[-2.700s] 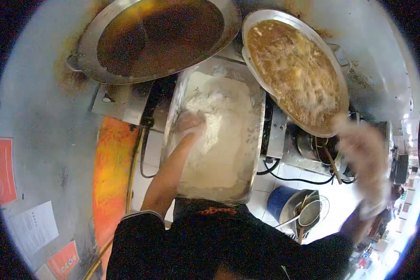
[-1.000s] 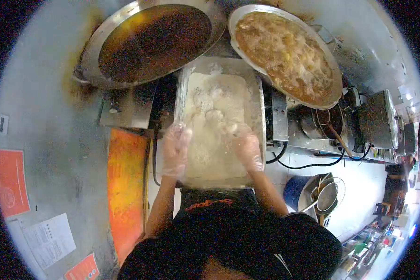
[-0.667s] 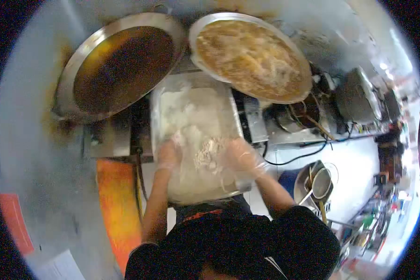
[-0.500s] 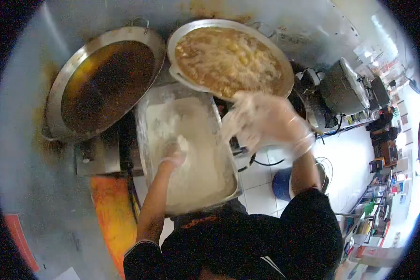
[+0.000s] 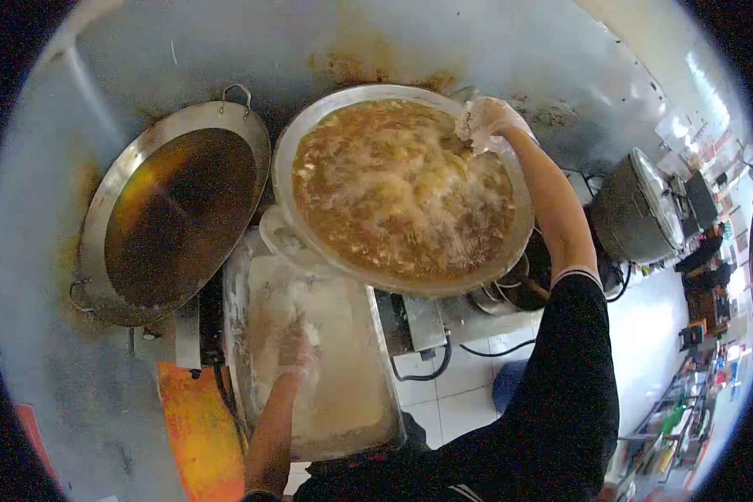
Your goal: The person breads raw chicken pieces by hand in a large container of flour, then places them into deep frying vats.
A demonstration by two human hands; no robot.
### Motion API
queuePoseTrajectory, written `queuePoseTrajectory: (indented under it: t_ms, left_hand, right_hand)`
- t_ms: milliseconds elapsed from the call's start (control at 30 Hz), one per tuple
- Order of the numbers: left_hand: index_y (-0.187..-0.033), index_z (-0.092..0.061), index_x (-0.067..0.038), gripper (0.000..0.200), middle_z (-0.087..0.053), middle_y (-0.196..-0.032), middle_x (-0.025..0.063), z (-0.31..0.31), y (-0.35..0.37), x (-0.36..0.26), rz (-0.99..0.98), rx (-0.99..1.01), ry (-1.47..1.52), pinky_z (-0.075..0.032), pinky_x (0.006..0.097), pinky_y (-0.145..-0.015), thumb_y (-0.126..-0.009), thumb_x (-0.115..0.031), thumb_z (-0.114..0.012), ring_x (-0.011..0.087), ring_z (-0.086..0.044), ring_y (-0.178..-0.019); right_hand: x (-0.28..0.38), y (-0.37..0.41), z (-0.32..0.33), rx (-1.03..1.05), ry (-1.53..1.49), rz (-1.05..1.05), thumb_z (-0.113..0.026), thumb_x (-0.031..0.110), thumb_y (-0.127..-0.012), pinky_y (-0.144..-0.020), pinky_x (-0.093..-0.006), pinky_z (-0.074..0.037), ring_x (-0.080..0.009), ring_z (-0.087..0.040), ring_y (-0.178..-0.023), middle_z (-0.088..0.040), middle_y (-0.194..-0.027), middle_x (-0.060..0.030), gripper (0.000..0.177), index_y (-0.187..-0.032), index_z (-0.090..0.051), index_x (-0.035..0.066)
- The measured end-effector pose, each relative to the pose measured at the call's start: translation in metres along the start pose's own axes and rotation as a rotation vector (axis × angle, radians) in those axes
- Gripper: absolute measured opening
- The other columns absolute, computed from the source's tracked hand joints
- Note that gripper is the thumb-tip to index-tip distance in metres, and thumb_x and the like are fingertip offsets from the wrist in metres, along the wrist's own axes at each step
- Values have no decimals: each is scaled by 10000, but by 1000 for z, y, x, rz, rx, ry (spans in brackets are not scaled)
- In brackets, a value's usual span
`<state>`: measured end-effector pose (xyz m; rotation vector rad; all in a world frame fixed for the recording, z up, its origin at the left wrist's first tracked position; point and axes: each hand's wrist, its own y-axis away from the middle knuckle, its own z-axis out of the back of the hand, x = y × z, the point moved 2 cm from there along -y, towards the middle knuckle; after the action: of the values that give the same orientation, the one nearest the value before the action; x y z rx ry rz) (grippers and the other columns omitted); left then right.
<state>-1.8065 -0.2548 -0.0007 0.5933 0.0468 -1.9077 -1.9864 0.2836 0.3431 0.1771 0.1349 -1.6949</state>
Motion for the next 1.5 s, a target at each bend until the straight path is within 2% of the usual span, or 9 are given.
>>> queuePoseTrajectory:
  t_ms: [167, 300, 400, 533, 667, 1067, 1200, 1300, 1500]
  left_hand:
    - [-1331, -446, -43, 773, -543, -1262, 218, 15, -14, -10, 127, 170, -226, -431, 493, -968, -682, -330, -752, 369, -543, -1144]
    - [-1300, -474, -58, 753, -566, -1234, 209, 19, -3, -1, 40, 65, -220, -447, 487, -946, -670, -364, -751, 359, -555, -1129]
    - [-1277, -502, -66, 702, -588, -1196, 192, 35, 18, -10, 116, 170, -147, -448, 465, -945, -708, -414, -723, 345, -558, -1125]
    - [-1167, -546, -63, 522, -576, -1078, 191, 120, 86, -80, -402, -427, 256, -439, 441, -897, -762, -332, -737, 368, -548, -1012]
    - [-1146, -548, -54, 474, -579, -1061, 192, 167, 144, -80, -569, 109, 480, -451, 427, -858, -819, -373, -675, 356, -553, -965]
    - [-1065, -581, -50, 335, -643, -1003, 204, 85, 155, -18, -638, 46, 350, -492, 467, -782, -800, -254, -601, 346, -616, -945]
    - [-1106, -603, -58, 303, -646, -1080, 166, 128, 102, -20, 20, 121, 153, -490, 467, -844, -824, -169, -584, 350, -612, -1010]
    - [-1139, -606, -30, 349, -631, -1135, 189, 51, 23, 22, -88, -125, -402, -476, 492, -904, -808, -140, -604, 379, -606, -1034]
    - [-1171, -602, -11, 419, -602, -1160, 246, 81, 15, 4, 192, 448, -311, -453, 511, -938, -790, -184, -609, 387, -586, -1076]
  right_hand:
    - [-5, -40, -30, 302, 183, 18, -721, 294, -744, -911, -365, -479, -268, -621, -1013, -659, -1109, -150, 475, -1162, -600, 106]
    - [-37, 15, 15, -354, -418, 154, -640, 241, -855, -905, -378, -484, -252, -622, -999, -641, -1169, -141, 419, -1236, -579, 77]
    - [56, 157, 123, -361, -610, 112, -621, 227, -851, -902, -337, -483, -239, -626, -1030, -624, -1198, -154, 474, -1276, -551, 31]
    - [199, 308, 123, -59, -1293, 1, -624, 220, -896, -839, -271, -490, -135, -598, -1010, -616, -1214, -105, 510, -1343, -490, 15]
    - [372, 368, -63, 176, -1802, -173, -466, 380, -976, -1146, -370, -218, -274, -269, -1403, -295, -1495, -212, 639, -1476, -259, 39]
    - [464, 302, -189, -154, -699, 246, -460, 358, -943, -893, -410, -346, -281, -452, -1068, -483, -1169, -187, 421, -1223, -457, 44]
    - [459, 248, -215, 87, -483, 382, -459, 350, -932, -808, -423, -389, -283, -513, -957, -546, -1061, -178, 374, -1139, -523, 46]
    - [462, 245, -220, 36, -438, 429, -457, 345, -924, -745, -433, -421, -285, -558, -873, -593, -979, -172, 354, -1076, -573, 47]
    - [412, 292, -156, -41, -666, 349, -476, 335, -900, -658, -446, -479, -300, -629, -751, -663, -872, -171, 358, -1019, -628, 34]
